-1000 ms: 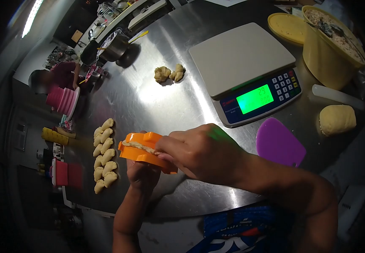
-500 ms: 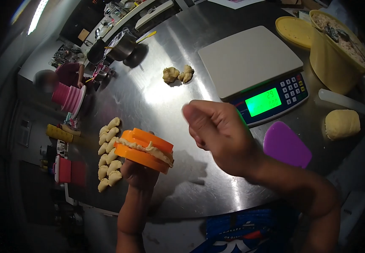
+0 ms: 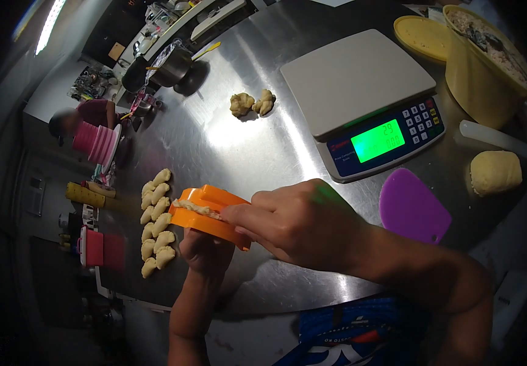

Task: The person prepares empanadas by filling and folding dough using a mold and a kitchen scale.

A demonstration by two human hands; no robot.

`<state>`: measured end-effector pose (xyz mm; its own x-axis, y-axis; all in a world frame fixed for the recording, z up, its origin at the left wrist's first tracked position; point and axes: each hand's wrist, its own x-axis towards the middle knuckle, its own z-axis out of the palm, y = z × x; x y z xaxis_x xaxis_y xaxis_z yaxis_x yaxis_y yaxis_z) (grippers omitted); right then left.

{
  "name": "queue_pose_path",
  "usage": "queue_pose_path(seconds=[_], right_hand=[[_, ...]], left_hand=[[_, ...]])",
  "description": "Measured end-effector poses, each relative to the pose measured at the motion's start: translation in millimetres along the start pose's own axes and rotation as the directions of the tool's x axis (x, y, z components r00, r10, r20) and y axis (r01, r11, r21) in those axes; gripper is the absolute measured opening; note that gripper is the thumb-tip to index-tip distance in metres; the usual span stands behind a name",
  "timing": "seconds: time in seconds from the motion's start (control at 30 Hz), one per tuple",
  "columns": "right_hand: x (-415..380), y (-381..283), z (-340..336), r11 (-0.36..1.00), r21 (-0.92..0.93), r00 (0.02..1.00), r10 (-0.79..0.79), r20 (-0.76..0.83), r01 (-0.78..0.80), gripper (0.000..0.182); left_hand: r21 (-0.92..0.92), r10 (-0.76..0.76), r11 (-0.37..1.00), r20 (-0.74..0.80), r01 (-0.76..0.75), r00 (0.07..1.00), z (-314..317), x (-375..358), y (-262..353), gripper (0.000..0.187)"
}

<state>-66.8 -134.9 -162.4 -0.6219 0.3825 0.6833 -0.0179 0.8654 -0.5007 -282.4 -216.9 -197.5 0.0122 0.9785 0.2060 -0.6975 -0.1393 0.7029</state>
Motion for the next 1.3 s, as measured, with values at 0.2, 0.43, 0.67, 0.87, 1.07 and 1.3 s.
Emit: queue_pose_path(seconds=[0.2,0.43,0.67,0.87,1.07,1.3], right_hand=[[-1,1,6,0.997,0.073,0.994,0.023,-0.11,-0.015,0.015],[5,-8,-6,0.711,0.626,0.926,0.373,0.05,-0.32,0.016],[0,8,-16,0.395,0.883,0.882,0.47,0.045,-0.255,0.03],[12,-9,-7,0.583,0.725,0.834,0.551,-0.021,-0.367,0.008],[1,2,4,0.984,0.179,0.995,-0.004,-0.104,0.023,0.033],[-3,6,8,0.999,-0.009,0.994,-0.048,-0.101,0.048,0.023]], left_hand=[[0.053,-0.017,0.998,-0.029,0.019,0.999,1,1,0,0.06],[0.03,0.071,0.997,-0.108,-0.069,0.992,17,2,-3,0.059],[0.054,0.043,0.998,-0.024,-0.042,0.999,-1,3,1,0.052],[0.011,0.033,0.999,-0.017,-0.033,0.999,4,2,4,0.053],[-0.038,0.014,0.999,-0.014,-0.015,1.0,2,0,3,0.054],[-0.009,0.014,1.0,-0.051,-0.015,0.999,4,-1,0,0.053]])
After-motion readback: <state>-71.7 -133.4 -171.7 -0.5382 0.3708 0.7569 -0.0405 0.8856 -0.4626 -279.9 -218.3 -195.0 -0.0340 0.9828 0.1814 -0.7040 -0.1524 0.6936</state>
